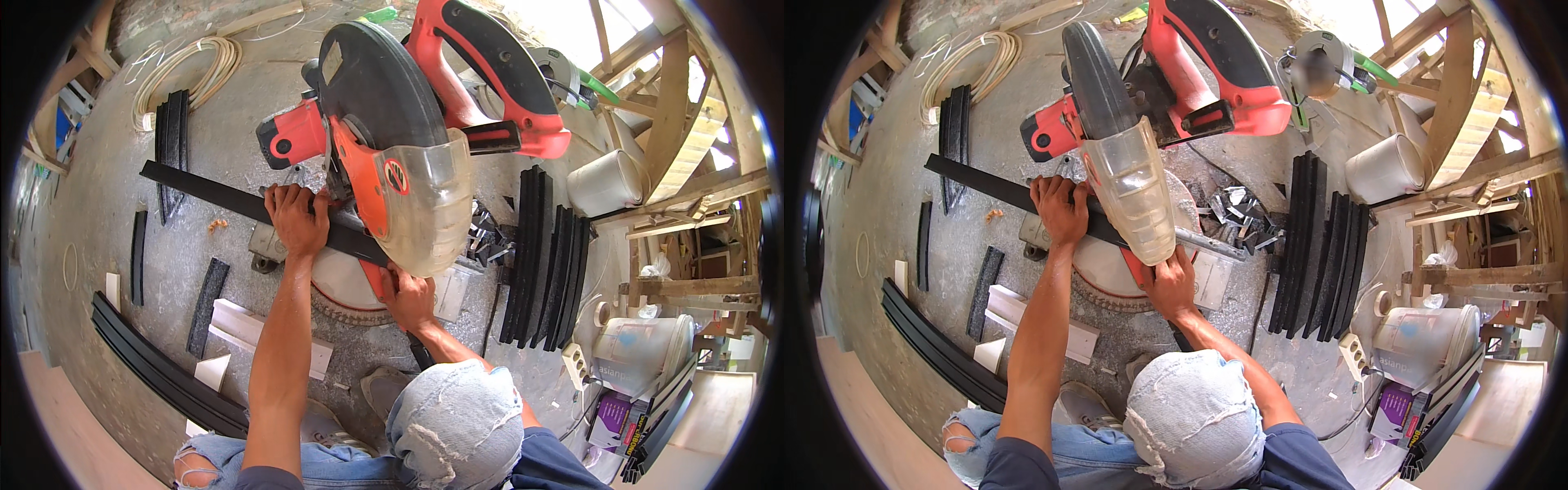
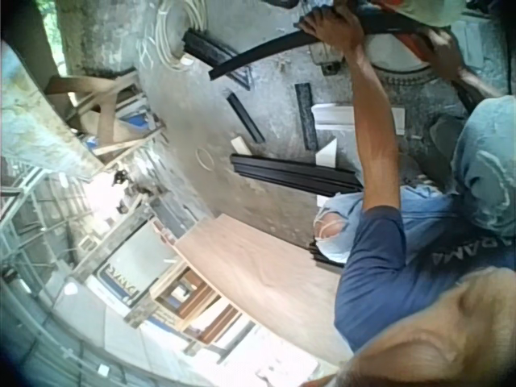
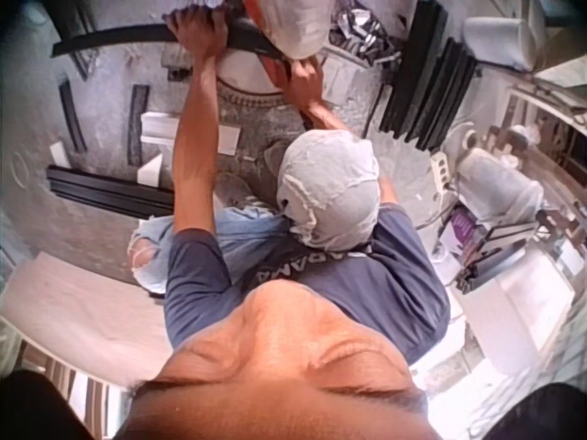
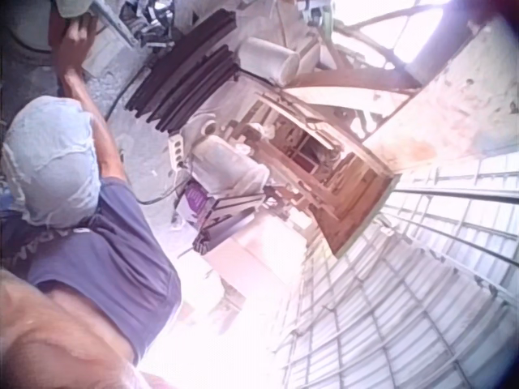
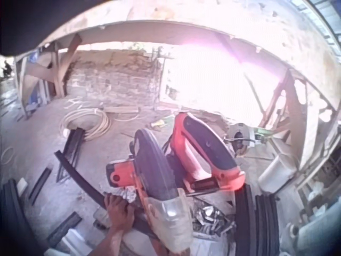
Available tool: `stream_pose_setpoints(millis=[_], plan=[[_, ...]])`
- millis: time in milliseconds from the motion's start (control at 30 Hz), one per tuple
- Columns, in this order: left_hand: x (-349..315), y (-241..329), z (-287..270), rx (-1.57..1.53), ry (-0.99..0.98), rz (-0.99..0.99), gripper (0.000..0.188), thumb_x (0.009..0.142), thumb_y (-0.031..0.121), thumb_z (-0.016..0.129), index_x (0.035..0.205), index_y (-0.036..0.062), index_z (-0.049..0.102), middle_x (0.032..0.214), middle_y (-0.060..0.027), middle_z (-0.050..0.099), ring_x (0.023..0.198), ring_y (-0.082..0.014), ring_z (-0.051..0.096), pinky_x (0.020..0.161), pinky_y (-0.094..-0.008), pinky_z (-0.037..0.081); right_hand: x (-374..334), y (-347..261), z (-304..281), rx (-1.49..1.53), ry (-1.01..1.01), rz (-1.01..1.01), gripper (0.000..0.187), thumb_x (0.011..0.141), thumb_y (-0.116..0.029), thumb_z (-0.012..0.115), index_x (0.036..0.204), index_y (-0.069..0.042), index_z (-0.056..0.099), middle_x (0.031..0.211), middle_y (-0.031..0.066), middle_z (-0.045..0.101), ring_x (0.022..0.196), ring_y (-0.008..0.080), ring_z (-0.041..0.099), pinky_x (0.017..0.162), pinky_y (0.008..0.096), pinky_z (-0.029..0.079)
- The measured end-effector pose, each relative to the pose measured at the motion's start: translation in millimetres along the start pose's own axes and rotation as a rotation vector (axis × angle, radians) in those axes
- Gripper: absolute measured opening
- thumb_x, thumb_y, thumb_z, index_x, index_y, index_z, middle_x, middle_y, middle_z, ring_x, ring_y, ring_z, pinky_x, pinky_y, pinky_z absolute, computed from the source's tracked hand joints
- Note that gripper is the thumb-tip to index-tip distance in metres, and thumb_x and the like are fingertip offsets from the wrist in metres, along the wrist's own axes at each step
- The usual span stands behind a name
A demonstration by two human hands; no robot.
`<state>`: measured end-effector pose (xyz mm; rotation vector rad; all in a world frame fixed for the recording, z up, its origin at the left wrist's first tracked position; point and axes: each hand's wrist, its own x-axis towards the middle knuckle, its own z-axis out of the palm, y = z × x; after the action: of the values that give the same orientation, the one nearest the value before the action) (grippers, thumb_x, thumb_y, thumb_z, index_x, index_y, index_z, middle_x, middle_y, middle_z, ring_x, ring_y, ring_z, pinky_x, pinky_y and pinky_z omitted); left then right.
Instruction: The person uses a miter saw to cut a long black plank, then picks up the cut piece and wipes sawdust off its surface by hand.
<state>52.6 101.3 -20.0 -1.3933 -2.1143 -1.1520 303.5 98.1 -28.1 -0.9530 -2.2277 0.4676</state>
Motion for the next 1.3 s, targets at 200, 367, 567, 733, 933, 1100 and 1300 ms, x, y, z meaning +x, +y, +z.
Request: stream_pose_setpoints(millis=[200,367,567,733,933,1100,1300], plan=[[1.4,-0.3,-0.5,0.009,-0.018,-0.004,0.027,0.090,0.022,0.064,0.072,0.0027,0.064,0.080,-0.0127,0.060,0.091,-0.0354,0.055,0.107,-0.0520,0.036,0.3,2.4,2.7,-0.018,0.015,-0.020,0.014,0.090,-0.013,0.073,0.099,-0.002,0.071,0.082,0.0124,0.071,0.073,0.0335,0.068,0.071,0.0458,0.053],[3.3,1.7,-2.3,0.012,-0.015,0.000,0.027,0.090,0.021,0.062,0.071,0.0027,0.062,0.080,-0.0136,0.060,0.091,-0.0359,0.055,0.107,-0.0529,0.036,0.8,1.4,1.1,-0.039,0.008,-0.040,0.015,0.090,-0.013,0.073,0.101,-0.003,0.070,0.086,0.0118,0.070,0.077,0.0347,0.068,0.073,0.0468,0.052],[3.5,1.5,-3.2,0.003,-0.014,-0.003,0.026,0.090,0.021,0.062,0.072,0.0022,0.062,0.080,-0.0136,0.060,0.090,-0.0361,0.055,0.106,-0.0520,0.036,5.0,-4.0,-0.5,-0.036,0.029,-0.049,0.014,0.090,-0.014,0.074,0.098,-0.003,0.069,0.084,0.0115,0.070,0.076,0.0345,0.067,0.074,0.0467,0.052],[4.0,-0.7,0.0,0.019,-0.037,-0.023,0.029,0.089,0.024,0.062,0.071,0.0020,0.064,0.080,-0.0139,0.062,0.092,-0.0357,0.056,0.105,-0.0515,0.037,9.6,-9.4,-5.9,0.045,0.023,-0.011,0.013,0.091,-0.014,0.073,0.098,-0.003,0.070,0.079,0.0123,0.069,0.071,0.0321,0.067,0.070,0.0448,0.053],[5.8,3.4,-0.3,-0.004,-0.002,-0.017,0.023,0.088,0.018,0.060,0.072,0.0028,0.061,0.077,-0.0131,0.058,0.088,-0.0346,0.055,0.102,-0.0505,0.038,7.5,-8.1,-51.8,0.196,-0.402,0.268,0.019,0.094,-0.019,0.074,0.106,-0.005,0.071,0.088,0.0128,0.073,0.080,0.0291,0.071,0.073,0.0403,0.055],[1.5,-0.4,-5.9,-0.003,-0.047,-0.062,0.026,0.089,0.021,0.063,0.070,0.0024,0.062,0.078,-0.0120,0.061,0.088,-0.0331,0.057,0.104,-0.0499,0.038,59.4,-31.8,-158.2,0.165,-0.668,0.003,0.023,0.090,-0.021,0.080,0.101,-0.003,0.073,0.094,0.0129,0.073,0.088,0.0328,0.071,0.080,0.0438,0.055],[4.4,4.3,-0.6,-0.023,0.000,-0.067,0.026,0.089,0.020,0.062,0.070,0.0022,0.062,0.078,-0.0121,0.061,0.087,-0.0319,0.057,0.104,-0.0489,0.039,78.8,-3.4,-149.5,0.083,-0.441,0.095,0.011,0.083,-0.002,0.076,0.093,-0.002,0.074,0.081,0.0106,0.069,0.073,0.0218,0.068,0.067,0.0335,0.053]])
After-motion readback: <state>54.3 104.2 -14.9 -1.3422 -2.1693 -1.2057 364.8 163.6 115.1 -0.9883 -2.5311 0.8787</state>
